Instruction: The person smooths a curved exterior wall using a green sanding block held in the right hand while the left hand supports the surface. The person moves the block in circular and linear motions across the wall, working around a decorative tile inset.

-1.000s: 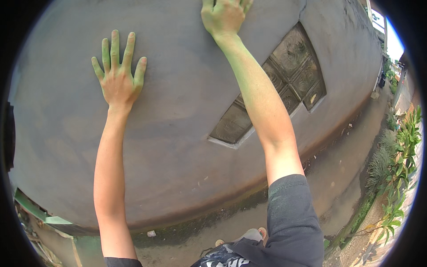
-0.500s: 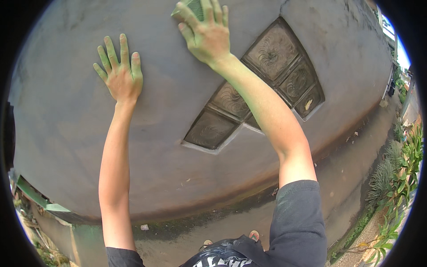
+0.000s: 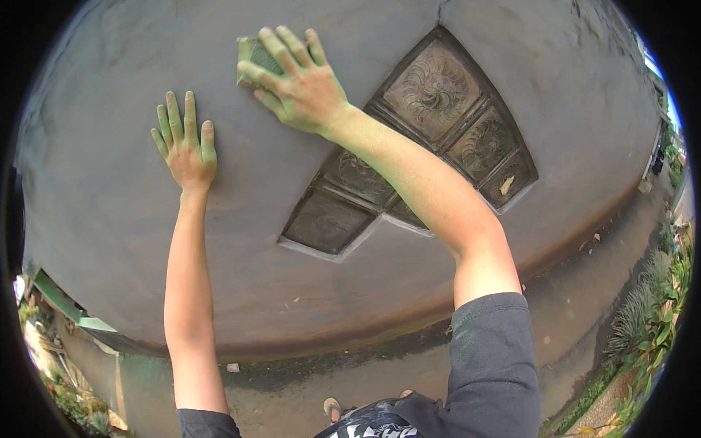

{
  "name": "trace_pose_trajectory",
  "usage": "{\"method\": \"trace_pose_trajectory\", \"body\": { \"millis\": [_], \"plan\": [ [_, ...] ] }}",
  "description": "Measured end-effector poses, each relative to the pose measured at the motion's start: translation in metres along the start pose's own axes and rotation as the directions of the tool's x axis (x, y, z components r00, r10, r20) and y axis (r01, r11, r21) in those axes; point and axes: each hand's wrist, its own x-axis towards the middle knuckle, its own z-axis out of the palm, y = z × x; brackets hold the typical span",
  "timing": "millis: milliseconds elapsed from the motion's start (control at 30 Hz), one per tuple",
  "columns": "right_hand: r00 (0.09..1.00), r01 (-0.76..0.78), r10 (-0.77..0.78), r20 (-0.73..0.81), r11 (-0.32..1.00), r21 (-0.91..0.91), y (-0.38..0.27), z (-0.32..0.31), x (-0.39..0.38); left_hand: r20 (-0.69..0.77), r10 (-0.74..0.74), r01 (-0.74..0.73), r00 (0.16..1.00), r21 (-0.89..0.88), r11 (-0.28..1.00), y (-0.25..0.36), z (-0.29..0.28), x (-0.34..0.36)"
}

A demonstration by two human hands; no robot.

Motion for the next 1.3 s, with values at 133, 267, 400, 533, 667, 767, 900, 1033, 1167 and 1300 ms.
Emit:
{"method": "trace_pose_trajectory", "body": {
  "millis": [133,267,400,533,667,767,900,1033,1167,1300],
  "plan": [
    [0.897,0.349,-0.403,0.181,0.898,0.269,0.009,0.0,-0.02,-0.019,-0.058,0.058,0.998,-0.002,0.998,-0.002,-0.004,-0.003],
    [0.996,-0.08,0.08,-0.033,0.997,0.008,0.097,0.006,0.039,-0.047,-0.07,0.072,0.996,0.037,0.997,0.01,-0.007,-0.007],
    [0.912,-0.38,0.361,0.196,0.922,0.07,0.046,0.014,0.066,-0.181,-0.171,0.17,0.969,-0.022,0.985,0.022,-0.001,0.013],
    [0.873,0.372,-0.435,0.222,0.887,0.275,-0.036,0.017,0.05,-0.079,-0.382,0.36,0.921,-0.205,0.91,0.004,-0.002,0.048],
    [0.981,-0.076,0.053,0.185,0.99,0.122,0.03,0.012,0.082,-0.306,-0.12,0.114,0.945,-0.036,0.993,-0.022,-0.005,0.06],
    [0.961,-0.235,0.218,-0.168,0.967,-0.094,0.064,0.018,0.106,-0.294,-0.091,0.109,0.951,0.045,0.993,-0.031,-0.001,0.055],
    [0.974,-0.195,0.192,-0.123,0.981,-0.012,-0.013,0.047,0.101,-0.278,-0.117,0.098,0.953,-0.08,0.992,-0.034,0.001,0.049],
    [0.967,0.249,-0.256,0.01,0.949,0.194,-0.051,0.053,0.097,-0.279,-0.103,0.068,0.955,-0.132,0.989,-0.037,-0.002,0.05],
    [0.948,-0.283,0.257,-0.186,0.951,-0.128,0.026,0.036,0.136,-0.274,-0.084,0.055,0.958,-0.113,0.992,-0.036,-0.002,0.048],
    [0.828,-0.53,0.478,-0.291,0.837,-0.134,0.008,0.048,0.152,-0.275,-0.114,0.067,0.955,-0.174,0.982,-0.034,0.002,0.046]
  ]
}}
